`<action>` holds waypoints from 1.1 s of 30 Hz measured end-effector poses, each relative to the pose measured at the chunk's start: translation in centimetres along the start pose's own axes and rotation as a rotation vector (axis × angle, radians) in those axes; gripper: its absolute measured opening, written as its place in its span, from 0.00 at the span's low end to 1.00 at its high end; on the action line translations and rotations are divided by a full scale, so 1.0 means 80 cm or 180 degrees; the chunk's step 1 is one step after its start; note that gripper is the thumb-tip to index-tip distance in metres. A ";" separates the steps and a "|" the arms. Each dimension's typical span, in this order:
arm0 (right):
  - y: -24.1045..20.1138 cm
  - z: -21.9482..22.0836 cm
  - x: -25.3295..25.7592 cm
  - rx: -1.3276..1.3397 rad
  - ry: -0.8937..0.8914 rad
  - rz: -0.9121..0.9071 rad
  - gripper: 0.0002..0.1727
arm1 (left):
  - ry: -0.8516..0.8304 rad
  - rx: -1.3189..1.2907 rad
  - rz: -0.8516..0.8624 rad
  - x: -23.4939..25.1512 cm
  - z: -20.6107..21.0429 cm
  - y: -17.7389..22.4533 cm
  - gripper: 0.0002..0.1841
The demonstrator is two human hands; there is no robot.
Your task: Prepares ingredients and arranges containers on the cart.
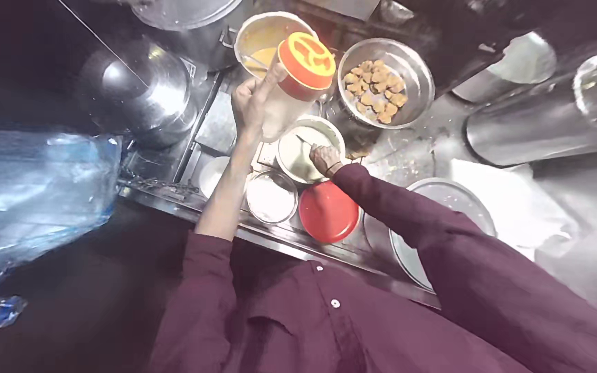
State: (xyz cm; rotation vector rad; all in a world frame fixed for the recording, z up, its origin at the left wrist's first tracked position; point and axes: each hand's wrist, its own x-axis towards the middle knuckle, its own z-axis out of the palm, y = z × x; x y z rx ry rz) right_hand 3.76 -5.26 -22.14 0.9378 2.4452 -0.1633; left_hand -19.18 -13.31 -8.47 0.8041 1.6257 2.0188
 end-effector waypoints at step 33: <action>0.066 0.027 -0.016 0.0176 -0.0014 -0.0157 0.27 | 0.0232 -0.0230 -0.0046 -0.010 -0.056 0.056 0.20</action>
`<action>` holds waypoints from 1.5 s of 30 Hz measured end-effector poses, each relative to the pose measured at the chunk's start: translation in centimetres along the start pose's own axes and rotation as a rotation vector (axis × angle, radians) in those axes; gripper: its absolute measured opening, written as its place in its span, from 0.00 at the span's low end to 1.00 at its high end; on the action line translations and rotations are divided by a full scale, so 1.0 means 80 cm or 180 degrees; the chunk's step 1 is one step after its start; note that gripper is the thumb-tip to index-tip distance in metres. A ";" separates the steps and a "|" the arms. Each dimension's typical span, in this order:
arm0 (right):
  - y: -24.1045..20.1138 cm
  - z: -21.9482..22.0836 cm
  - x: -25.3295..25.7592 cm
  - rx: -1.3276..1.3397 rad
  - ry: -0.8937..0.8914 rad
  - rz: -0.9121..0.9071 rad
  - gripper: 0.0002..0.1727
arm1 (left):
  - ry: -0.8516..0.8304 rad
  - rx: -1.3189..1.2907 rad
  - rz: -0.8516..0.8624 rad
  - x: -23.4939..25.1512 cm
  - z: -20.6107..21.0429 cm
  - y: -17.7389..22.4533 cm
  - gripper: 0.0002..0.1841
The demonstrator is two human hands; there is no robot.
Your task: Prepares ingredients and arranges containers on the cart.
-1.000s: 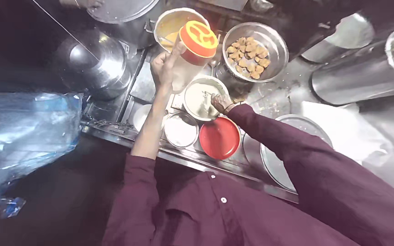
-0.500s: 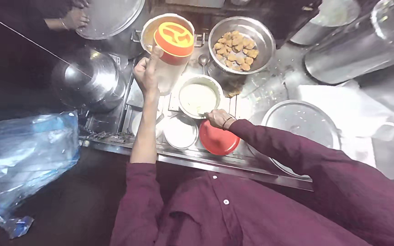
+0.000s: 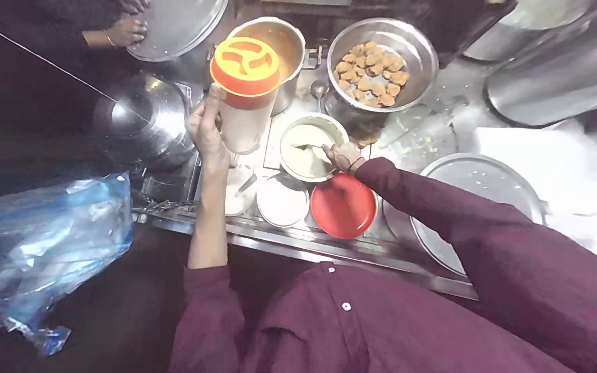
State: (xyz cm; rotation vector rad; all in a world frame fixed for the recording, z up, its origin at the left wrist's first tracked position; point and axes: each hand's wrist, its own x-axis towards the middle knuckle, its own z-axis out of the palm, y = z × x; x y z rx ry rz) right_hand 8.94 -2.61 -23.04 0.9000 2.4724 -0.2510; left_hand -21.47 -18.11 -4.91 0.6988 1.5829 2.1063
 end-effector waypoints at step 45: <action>-0.014 -0.001 -0.019 0.2028 -0.0932 0.0592 0.15 | 0.0947 0.0332 0.0953 -0.194 -0.157 -0.021 0.15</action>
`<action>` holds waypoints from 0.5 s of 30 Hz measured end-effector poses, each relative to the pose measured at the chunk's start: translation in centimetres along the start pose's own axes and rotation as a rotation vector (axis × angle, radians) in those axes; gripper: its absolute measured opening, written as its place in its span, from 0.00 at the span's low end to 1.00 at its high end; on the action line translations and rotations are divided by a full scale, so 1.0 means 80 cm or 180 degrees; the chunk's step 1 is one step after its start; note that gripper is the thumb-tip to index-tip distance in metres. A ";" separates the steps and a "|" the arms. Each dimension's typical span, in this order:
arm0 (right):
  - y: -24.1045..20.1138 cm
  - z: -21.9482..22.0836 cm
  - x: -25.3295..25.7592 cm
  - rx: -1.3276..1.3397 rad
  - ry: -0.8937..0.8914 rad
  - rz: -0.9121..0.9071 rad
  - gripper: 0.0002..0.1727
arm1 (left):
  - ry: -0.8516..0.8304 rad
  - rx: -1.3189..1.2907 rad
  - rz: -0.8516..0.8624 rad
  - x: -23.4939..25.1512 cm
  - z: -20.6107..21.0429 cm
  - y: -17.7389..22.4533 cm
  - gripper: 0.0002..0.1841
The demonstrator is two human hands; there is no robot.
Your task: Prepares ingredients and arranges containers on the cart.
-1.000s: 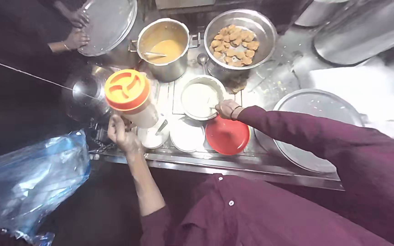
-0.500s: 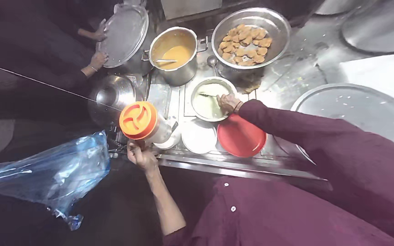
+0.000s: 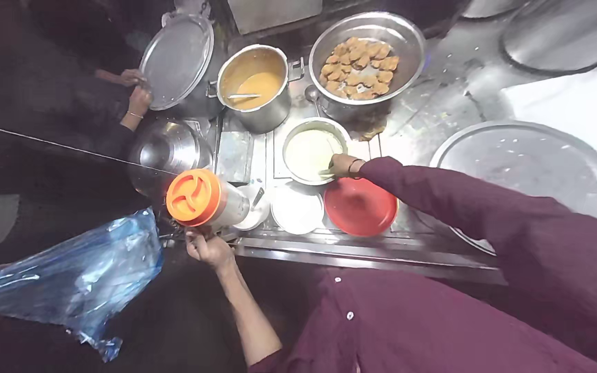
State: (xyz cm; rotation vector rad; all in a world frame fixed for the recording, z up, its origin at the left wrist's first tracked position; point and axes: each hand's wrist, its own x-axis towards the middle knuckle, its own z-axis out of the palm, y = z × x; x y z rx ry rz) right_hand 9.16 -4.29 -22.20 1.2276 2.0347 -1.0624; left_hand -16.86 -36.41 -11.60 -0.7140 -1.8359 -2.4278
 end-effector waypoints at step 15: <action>0.098 0.032 0.026 0.1891 0.1128 -0.0585 0.21 | -0.0117 0.0102 0.0104 -0.002 0.001 -0.002 0.15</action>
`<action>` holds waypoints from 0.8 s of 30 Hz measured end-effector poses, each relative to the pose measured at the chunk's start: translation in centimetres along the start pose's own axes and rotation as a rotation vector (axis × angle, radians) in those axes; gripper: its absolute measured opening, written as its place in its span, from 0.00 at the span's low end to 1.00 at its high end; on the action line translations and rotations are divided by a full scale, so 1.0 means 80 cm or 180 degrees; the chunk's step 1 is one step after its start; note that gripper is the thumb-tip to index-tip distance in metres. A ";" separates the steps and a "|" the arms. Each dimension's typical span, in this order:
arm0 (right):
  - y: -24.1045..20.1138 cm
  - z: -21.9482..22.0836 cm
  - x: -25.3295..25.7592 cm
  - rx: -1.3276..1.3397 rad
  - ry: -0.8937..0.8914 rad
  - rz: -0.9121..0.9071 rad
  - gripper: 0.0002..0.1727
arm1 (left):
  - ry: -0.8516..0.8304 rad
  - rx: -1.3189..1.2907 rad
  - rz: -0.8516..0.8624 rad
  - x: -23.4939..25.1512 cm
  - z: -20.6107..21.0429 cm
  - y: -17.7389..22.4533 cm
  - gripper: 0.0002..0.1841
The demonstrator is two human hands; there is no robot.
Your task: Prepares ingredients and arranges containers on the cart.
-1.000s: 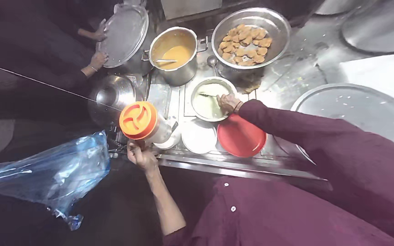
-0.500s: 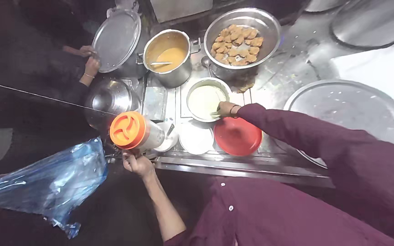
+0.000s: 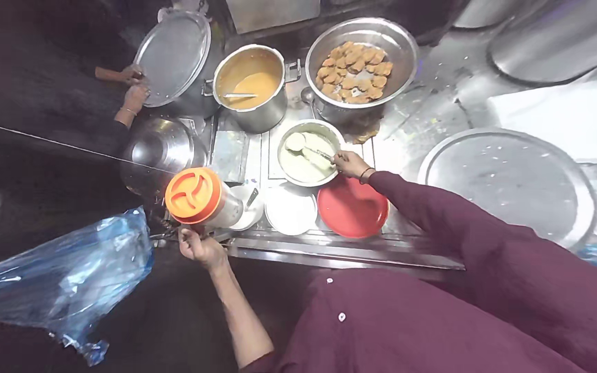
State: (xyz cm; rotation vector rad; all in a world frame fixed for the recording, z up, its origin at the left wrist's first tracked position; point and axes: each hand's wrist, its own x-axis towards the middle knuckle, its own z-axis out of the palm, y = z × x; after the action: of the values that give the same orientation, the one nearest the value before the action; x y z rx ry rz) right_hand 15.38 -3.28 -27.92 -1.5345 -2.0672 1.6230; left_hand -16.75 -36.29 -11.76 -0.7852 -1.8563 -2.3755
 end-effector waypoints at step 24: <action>-0.108 -0.069 0.051 -0.4282 -0.0597 -0.2049 0.13 | -0.0122 0.0057 0.0015 0.000 0.002 0.003 0.14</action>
State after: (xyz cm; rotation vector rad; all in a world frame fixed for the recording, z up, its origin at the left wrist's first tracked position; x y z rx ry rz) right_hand 11.25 4.06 -20.79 -0.5464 -3.4482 0.0111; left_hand -16.64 -36.21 -11.54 -0.8382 -1.8849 -2.3542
